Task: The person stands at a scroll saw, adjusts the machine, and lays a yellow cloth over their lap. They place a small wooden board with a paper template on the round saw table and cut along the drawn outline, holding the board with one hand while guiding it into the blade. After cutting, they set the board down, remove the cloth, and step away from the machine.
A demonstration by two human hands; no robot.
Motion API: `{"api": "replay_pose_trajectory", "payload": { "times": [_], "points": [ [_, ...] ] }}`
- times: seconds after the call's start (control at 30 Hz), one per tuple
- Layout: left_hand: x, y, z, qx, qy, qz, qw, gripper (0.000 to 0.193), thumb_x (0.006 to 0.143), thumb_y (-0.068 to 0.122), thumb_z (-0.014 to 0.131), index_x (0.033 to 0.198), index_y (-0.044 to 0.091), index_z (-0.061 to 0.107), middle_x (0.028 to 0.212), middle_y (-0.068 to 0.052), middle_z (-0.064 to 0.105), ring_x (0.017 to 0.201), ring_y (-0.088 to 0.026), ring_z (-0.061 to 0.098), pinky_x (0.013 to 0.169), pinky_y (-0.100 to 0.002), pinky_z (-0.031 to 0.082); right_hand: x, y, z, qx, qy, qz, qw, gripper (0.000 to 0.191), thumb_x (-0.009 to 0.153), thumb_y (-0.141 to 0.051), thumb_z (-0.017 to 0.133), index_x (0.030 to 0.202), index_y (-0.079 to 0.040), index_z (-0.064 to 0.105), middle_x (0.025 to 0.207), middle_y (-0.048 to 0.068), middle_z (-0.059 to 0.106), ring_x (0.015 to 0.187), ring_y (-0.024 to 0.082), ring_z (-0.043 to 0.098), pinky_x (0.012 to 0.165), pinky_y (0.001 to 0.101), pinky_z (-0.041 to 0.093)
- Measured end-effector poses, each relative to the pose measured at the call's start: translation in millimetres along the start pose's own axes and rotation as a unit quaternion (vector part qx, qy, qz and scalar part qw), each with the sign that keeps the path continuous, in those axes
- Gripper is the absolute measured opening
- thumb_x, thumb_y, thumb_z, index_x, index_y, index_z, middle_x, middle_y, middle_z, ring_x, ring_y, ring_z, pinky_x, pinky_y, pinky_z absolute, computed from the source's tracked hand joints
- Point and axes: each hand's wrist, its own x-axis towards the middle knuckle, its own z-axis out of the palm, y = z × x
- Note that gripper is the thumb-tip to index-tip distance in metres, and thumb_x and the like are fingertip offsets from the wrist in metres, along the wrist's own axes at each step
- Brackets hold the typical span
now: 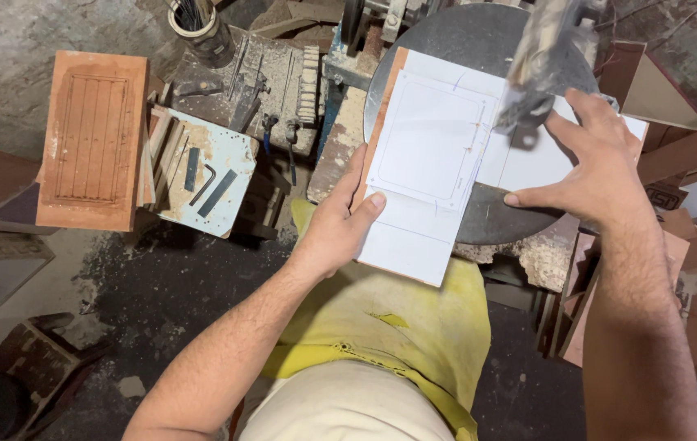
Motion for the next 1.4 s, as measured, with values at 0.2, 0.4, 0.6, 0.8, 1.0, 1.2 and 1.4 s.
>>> {"api": "replay_pose_trajectory", "payload": {
  "times": [0.2,0.4,0.6,0.8,1.0,1.2,1.4],
  "points": [
    [5.3,0.1,-0.1,-0.013,-0.005,0.017,1.000,0.072,0.104,0.016,0.055,0.164,0.005,0.016,0.169,-0.021,0.030,0.154,-0.029,0.033,0.123,-0.040,0.031,4.0,9.1,4.8,0.018,0.022,-0.023,0.999,0.115,0.041,-0.056,0.097,0.142,-0.010,0.065,0.167,0.019,0.037,0.156,0.039,0.027,0.126,0.0587,0.016],
    [11.5,2.2,-2.0,-0.015,-0.004,-0.003,1.000,0.074,0.102,0.018,0.055,0.164,0.006,0.016,0.164,-0.019,0.038,0.151,-0.027,0.040,0.122,-0.037,0.034,8.1,8.7,2.4,-0.026,0.021,-0.012,0.999,0.108,0.040,-0.050,0.102,0.135,-0.011,0.070,0.162,0.023,0.041,0.153,0.040,0.030,0.123,0.0579,0.025],
    [17.3,-1.7,-1.0,-0.002,0.002,0.049,0.999,0.072,0.104,0.015,0.057,0.164,0.004,0.018,0.169,-0.020,0.031,0.155,-0.028,0.033,0.124,-0.038,0.030,11.7,2.3,-3.2,0.016,0.024,-0.016,0.999,0.109,0.040,-0.049,0.100,0.138,-0.013,0.069,0.165,0.019,0.042,0.155,0.037,0.032,0.126,0.0548,0.028],
    [19.9,1.0,0.6,0.016,0.009,0.020,1.000,0.074,0.102,0.017,0.057,0.164,0.007,0.018,0.165,-0.019,0.037,0.151,-0.027,0.040,0.121,-0.037,0.033,15.7,1.7,-5.2,0.003,0.018,0.000,1.000,0.113,0.038,-0.047,0.102,0.141,-0.012,0.068,0.166,0.019,0.040,0.156,0.038,0.028,0.124,0.0575,0.024],
    [24.1,4.9,-0.3,0.040,0.008,0.021,0.999,0.074,0.102,0.019,0.057,0.164,0.007,0.017,0.163,-0.020,0.041,0.150,-0.029,0.043,0.120,-0.038,0.036,19.8,7.4,-3.5,0.015,0.025,0.001,1.000,0.114,0.039,-0.047,0.102,0.141,-0.011,0.065,0.166,0.016,0.041,0.157,0.036,0.031,0.127,0.0556,0.026],
    [32.3,6.4,-1.7,0.043,-0.003,0.022,0.999,0.075,0.103,0.019,0.056,0.165,0.008,0.014,0.164,-0.021,0.038,0.150,-0.030,0.042,0.121,-0.040,0.035,23.9,6.7,-4.6,0.023,0.031,-0.006,0.999,0.105,0.040,-0.045,0.101,0.136,-0.016,0.069,0.165,0.015,0.042,0.155,0.036,0.032,0.126,0.0553,0.028],
    [37.7,3.4,-3.2,0.047,-0.001,0.015,0.999,0.076,0.102,0.021,0.056,0.165,0.010,0.015,0.161,-0.021,0.042,0.148,-0.031,0.044,0.120,-0.040,0.037,25.8,5.4,-4.0,0.013,0.036,-0.007,0.999,0.101,0.039,-0.044,0.102,0.131,-0.016,0.072,0.166,0.014,0.044,0.156,0.036,0.032,0.126,0.0556,0.026]
  ]
}}
